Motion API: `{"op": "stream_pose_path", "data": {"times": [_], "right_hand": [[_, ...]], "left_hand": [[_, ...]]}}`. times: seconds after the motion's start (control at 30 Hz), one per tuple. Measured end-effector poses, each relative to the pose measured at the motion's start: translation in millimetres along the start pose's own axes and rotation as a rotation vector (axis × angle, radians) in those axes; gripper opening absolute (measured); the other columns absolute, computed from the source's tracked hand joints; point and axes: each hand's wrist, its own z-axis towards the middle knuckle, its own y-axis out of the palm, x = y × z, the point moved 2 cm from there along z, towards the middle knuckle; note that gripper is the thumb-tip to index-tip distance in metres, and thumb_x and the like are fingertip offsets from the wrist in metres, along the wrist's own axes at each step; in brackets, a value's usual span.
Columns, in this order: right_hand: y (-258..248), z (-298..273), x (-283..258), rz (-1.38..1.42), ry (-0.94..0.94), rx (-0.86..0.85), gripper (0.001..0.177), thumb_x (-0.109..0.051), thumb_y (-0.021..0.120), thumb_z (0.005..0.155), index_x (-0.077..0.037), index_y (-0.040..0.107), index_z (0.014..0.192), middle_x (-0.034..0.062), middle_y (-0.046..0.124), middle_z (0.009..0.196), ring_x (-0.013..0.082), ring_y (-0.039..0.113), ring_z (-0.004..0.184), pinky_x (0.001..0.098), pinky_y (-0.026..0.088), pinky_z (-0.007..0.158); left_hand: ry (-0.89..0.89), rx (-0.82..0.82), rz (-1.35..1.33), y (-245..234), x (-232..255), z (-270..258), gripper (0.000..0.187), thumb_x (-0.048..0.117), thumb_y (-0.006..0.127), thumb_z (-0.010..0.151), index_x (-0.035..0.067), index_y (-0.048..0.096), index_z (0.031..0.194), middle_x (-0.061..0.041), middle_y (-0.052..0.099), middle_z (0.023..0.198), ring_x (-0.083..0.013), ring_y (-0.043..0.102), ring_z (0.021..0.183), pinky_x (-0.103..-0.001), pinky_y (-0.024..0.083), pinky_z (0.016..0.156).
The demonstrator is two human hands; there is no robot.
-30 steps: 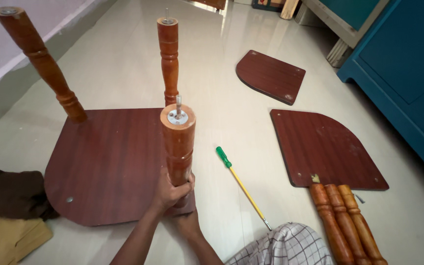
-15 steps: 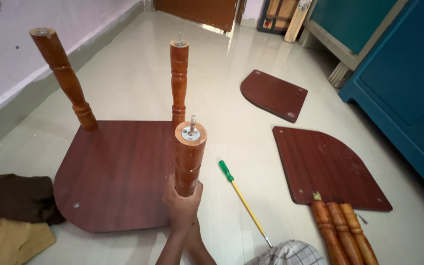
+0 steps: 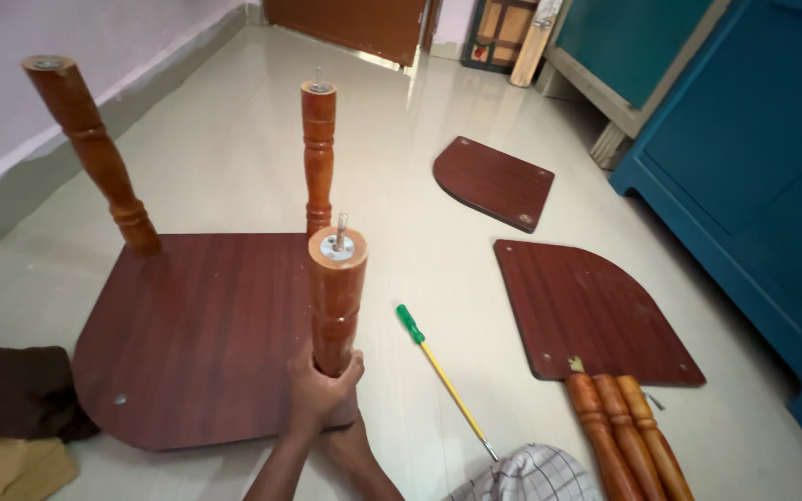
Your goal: The person assembles a small wooden table by inserting four turned legs into the underside of the tabletop and tightening them by hand. The tabletop is then flipped upright to complete the assembly.
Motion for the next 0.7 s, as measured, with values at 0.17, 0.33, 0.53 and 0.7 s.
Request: {"op": "stream_pose_path", "data": {"times": [0.17, 0.33, 0.53, 0.7], "right_hand": [[-6.6, -3.5, -1.7, 0.012, -0.015, 0.003, 0.070, -0.021, 0.080, 0.082, -0.007, 0.049, 0.143, 0.0072, 0.063, 0.138, 0.0182, 0.061, 0.129, 0.0329, 0.048, 0.107], [-12.9, -4.8, 9.8, 0.073, 0.012, 0.006, 0.072, -0.018, 0.081, 0.078, -0.008, 0.050, 0.143, 0.0063, 0.065, 0.136, 0.0191, 0.063, 0.127, 0.0335, 0.050, 0.109], [-15.4, -4.4, 13.4, 0.024, -0.041, 0.019, 0.088, 0.000, 0.077, 0.062, -0.005, 0.048, 0.145, 0.0105, 0.065, 0.131, 0.0224, 0.065, 0.124, 0.0364, 0.053, 0.108], [-15.0, -17.1, -2.7, 0.144, 0.031, -0.001, 0.091, 0.000, 0.077, 0.064, -0.004, 0.043, 0.148, 0.0093, 0.062, 0.140, 0.0208, 0.060, 0.133, 0.0353, 0.046, 0.114]], "left_hand": [[-0.005, 0.038, -0.010, -4.2, -1.0, -15.2, 0.080, 0.023, 0.090, 0.068, 0.004, 0.048, 0.133, -0.012, 0.070, 0.110, -0.0198, 0.072, 0.097, -0.036, 0.058, 0.082], [0.132, -0.005, 0.051, -21.1, 6.3, -27.1, 0.104, 0.028, 0.093, 0.062, 0.004, 0.036, 0.146, -0.018, 0.057, 0.135, -0.0277, 0.058, 0.126, -0.043, 0.047, 0.104], [0.203, 0.001, 0.133, -67.0, 0.5, -35.0, 0.111, 0.042, 0.087, 0.065, 0.003, 0.032, 0.153, -0.019, 0.050, 0.148, -0.0327, 0.045, 0.140, -0.048, 0.031, 0.115], [0.161, -0.012, 0.448, -136.7, -69.1, -28.8, 0.041, 0.035, 0.075, 0.084, 0.015, 0.073, 0.119, -0.009, 0.073, 0.127, -0.0236, 0.065, 0.128, -0.044, 0.047, 0.112]]}}
